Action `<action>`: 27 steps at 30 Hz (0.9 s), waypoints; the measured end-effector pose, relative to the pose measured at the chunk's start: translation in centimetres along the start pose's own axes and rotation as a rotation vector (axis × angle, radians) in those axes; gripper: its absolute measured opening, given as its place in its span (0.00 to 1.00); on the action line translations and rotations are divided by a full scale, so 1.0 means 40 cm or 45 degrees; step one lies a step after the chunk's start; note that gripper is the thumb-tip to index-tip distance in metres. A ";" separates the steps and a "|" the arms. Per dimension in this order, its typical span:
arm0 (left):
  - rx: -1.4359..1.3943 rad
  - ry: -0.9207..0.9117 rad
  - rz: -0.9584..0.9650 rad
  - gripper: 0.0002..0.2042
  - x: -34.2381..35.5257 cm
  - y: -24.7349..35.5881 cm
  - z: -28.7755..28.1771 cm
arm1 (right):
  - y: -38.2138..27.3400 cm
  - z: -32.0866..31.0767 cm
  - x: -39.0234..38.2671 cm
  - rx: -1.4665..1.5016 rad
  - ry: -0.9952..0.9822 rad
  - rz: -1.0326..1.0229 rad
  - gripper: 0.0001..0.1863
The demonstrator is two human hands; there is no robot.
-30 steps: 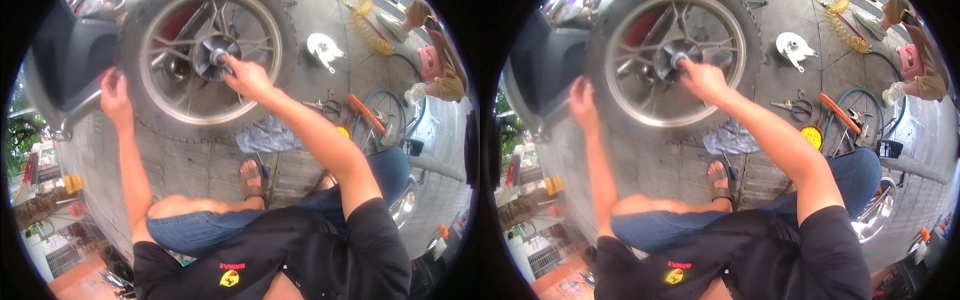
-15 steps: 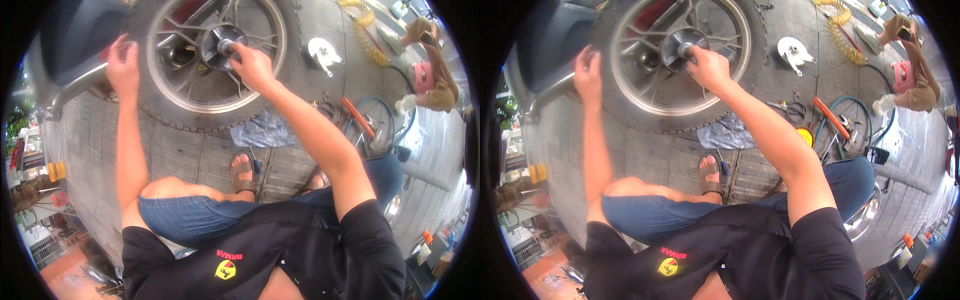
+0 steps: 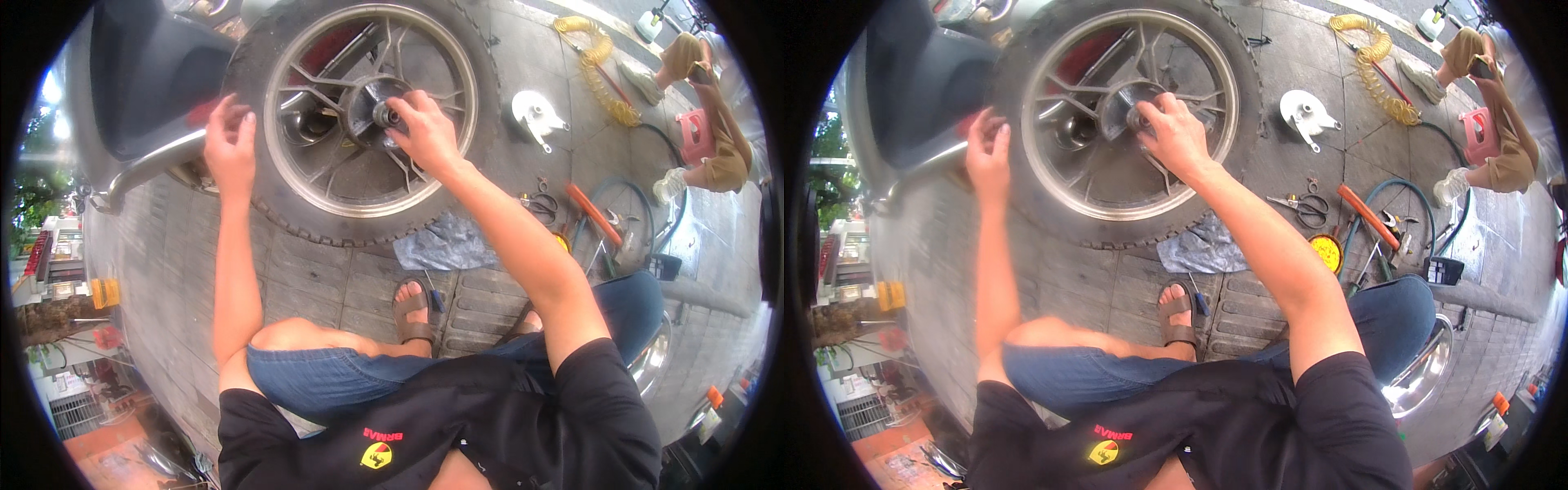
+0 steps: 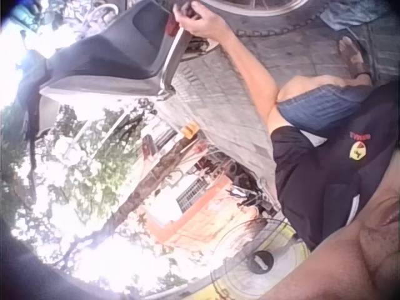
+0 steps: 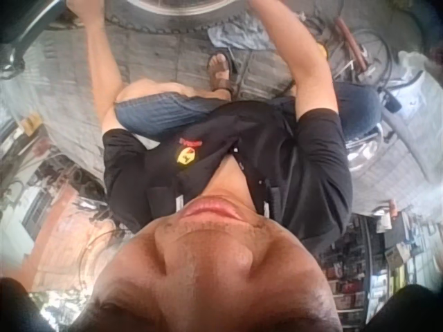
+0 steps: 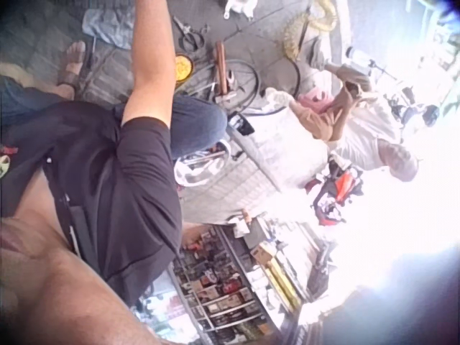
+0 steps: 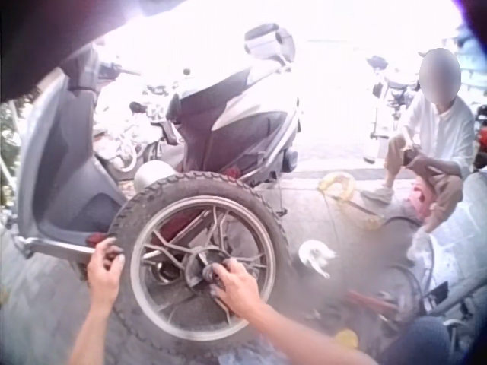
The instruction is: The person removes a seal from a motorcycle wheel hub, cleans the internal components with a cloth, and uses a screwdriver and hammer to seat a bearing.
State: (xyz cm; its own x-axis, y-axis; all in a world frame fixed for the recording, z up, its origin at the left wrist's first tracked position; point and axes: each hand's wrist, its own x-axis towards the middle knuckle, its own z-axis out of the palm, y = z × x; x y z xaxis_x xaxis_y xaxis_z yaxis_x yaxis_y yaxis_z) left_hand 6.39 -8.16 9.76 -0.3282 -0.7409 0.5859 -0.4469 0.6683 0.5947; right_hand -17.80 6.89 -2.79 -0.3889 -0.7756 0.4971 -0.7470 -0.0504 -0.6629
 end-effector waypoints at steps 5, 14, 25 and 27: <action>0.009 -0.011 0.039 0.19 0.002 -0.003 -0.002 | 0.021 -0.013 0.030 -0.161 -0.036 -0.220 0.23; 0.104 -0.009 0.074 0.19 -0.001 0.001 -0.003 | 0.050 -0.014 0.043 -0.095 -0.084 -0.347 0.22; 0.226 -0.051 0.189 0.19 0.009 -0.022 0.000 | 0.212 0.044 -0.246 0.343 0.311 0.904 0.30; 0.238 -0.044 0.191 0.19 0.008 -0.018 0.004 | 0.227 0.057 -0.294 0.268 0.192 0.973 0.29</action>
State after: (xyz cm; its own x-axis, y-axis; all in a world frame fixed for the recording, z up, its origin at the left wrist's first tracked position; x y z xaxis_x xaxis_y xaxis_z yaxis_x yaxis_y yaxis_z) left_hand 6.46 -8.91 9.43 -0.4297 -0.6381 0.6389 -0.5363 0.7496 0.3880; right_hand -18.78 14.14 -15.94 -0.8309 -0.5513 -0.0759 -0.1341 0.3308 -0.9341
